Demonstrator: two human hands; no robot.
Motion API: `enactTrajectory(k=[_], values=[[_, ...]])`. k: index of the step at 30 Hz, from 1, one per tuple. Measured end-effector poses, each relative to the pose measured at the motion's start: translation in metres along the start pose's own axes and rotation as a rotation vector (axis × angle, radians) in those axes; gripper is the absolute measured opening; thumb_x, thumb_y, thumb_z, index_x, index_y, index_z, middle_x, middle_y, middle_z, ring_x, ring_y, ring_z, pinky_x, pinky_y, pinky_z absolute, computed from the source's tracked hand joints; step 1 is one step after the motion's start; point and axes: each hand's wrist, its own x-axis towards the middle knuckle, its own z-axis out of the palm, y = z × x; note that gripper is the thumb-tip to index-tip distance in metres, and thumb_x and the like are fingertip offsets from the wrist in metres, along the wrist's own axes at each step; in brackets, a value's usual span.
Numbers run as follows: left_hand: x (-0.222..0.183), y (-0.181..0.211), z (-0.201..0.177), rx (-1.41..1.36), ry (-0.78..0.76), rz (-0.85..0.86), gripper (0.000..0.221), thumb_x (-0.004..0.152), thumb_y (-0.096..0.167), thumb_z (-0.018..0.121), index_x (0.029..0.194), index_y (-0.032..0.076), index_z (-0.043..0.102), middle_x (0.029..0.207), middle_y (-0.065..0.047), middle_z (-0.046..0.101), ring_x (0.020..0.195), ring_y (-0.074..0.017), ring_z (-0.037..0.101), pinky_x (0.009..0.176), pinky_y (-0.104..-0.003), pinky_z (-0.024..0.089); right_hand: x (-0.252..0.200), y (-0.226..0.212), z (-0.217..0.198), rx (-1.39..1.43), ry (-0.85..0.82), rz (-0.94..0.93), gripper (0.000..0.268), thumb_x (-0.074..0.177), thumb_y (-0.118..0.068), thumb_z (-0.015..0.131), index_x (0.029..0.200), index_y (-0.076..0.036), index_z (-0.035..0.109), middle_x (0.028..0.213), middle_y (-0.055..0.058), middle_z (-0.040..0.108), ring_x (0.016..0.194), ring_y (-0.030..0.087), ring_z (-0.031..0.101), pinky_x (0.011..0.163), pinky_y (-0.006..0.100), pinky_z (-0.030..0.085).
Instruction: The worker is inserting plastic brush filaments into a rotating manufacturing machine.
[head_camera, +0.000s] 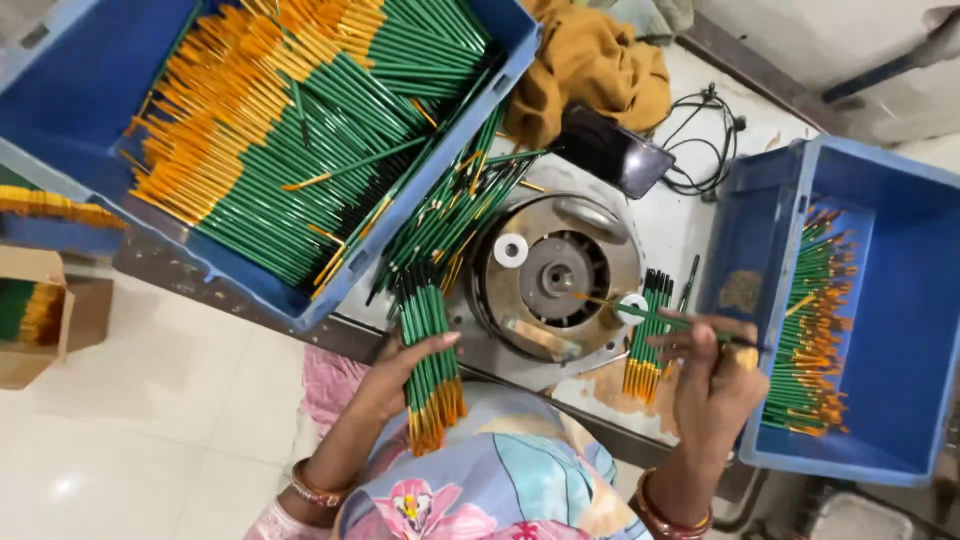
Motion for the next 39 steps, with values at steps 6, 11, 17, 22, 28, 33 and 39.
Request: enactTrajectory(k=[6, 11, 17, 22, 28, 33, 39], values=[[0.007, 0.001, 0.006, 0.001, -0.053, 0.059, 0.032, 0.080, 0.010, 0.081, 0.106, 0.008, 0.062, 0.089, -0.003, 0.067, 0.078, -0.0196, 0.072, 0.062, -0.034, 0.059, -0.006, 0.069, 0.039, -0.429, -0.088, -0.183, 0.013, 0.106, -0.013, 0.061, 0.107, 0.000, 0.063, 0.099, 0.020, 0.074, 0.073, 0.025, 0.067, 0.065, 0.035, 0.051], [0.015, -0.003, 0.006, 0.106, -0.101, 0.156, 0.027, 0.084, 0.010, 0.082, 0.102, 0.007, 0.063, 0.089, -0.004, 0.067, 0.080, -0.0186, 0.072, 0.065, -0.033, 0.059, 0.015, 0.067, 0.078, -0.499, -0.240, -0.235, 0.010, 0.104, -0.011, 0.061, 0.106, -0.004, 0.068, 0.084, 0.017, 0.071, 0.068, 0.032, 0.068, 0.062, 0.041, 0.051], [0.015, 0.005, 0.012, 0.138, -0.088, 0.085, 0.027, 0.085, 0.012, 0.080, 0.104, 0.006, 0.063, 0.089, -0.006, 0.068, 0.079, -0.0189, 0.072, 0.063, -0.034, 0.059, 0.010, 0.080, 0.083, -0.510, -0.170, -0.279, 0.011, 0.105, -0.013, 0.061, 0.104, -0.003, 0.066, 0.083, 0.017, 0.070, 0.064, 0.031, 0.067, 0.057, 0.041, 0.050], [0.019, -0.002, 0.000, 0.112, -0.077, 0.106, 0.034, 0.084, 0.011, 0.079, 0.112, 0.005, 0.062, 0.093, -0.007, 0.070, 0.081, -0.0195, 0.074, 0.065, -0.036, 0.060, 0.008, 0.084, 0.087, -0.502, -0.123, -0.226, 0.013, 0.107, -0.014, 0.061, 0.103, -0.001, 0.064, 0.079, 0.017, 0.068, 0.063, 0.034, 0.067, 0.058, 0.042, 0.049], [0.018, 0.000, -0.003, 0.191, -0.170, 0.138, 0.037, 0.080, 0.010, 0.083, 0.111, 0.002, 0.065, 0.096, -0.010, 0.075, 0.084, -0.0199, 0.076, 0.074, -0.035, 0.063, 0.014, 0.091, 0.087, -0.545, -0.212, -0.384, 0.015, 0.105, -0.013, 0.060, 0.109, 0.000, 0.066, 0.088, 0.021, 0.070, 0.073, 0.037, 0.066, 0.062, 0.041, 0.047], [-0.015, 0.018, 0.019, 0.527, -0.175, 0.417, 0.052, 0.076, 0.024, 0.088, 0.117, 0.001, 0.067, 0.098, -0.012, 0.075, 0.087, -0.0211, 0.072, 0.079, -0.036, 0.060, -0.008, 0.050, 0.077, 0.232, -0.112, -0.016, 0.018, 0.112, -0.014, 0.056, 0.106, -0.001, 0.067, 0.084, 0.008, 0.063, 0.073, 0.013, 0.055, 0.065, 0.028, 0.042], [0.018, 0.001, 0.021, 0.930, -0.214, 0.753, 0.072, 0.074, 0.037, 0.091, 0.128, 0.000, 0.062, 0.104, -0.013, 0.071, 0.096, -0.0265, 0.069, 0.088, -0.040, 0.055, -0.006, 0.060, 0.043, -0.436, -0.580, -0.043, 0.027, 0.094, -0.023, 0.068, 0.091, 0.003, 0.070, 0.066, 0.006, 0.067, 0.055, 0.013, 0.060, 0.050, 0.030, 0.047]])
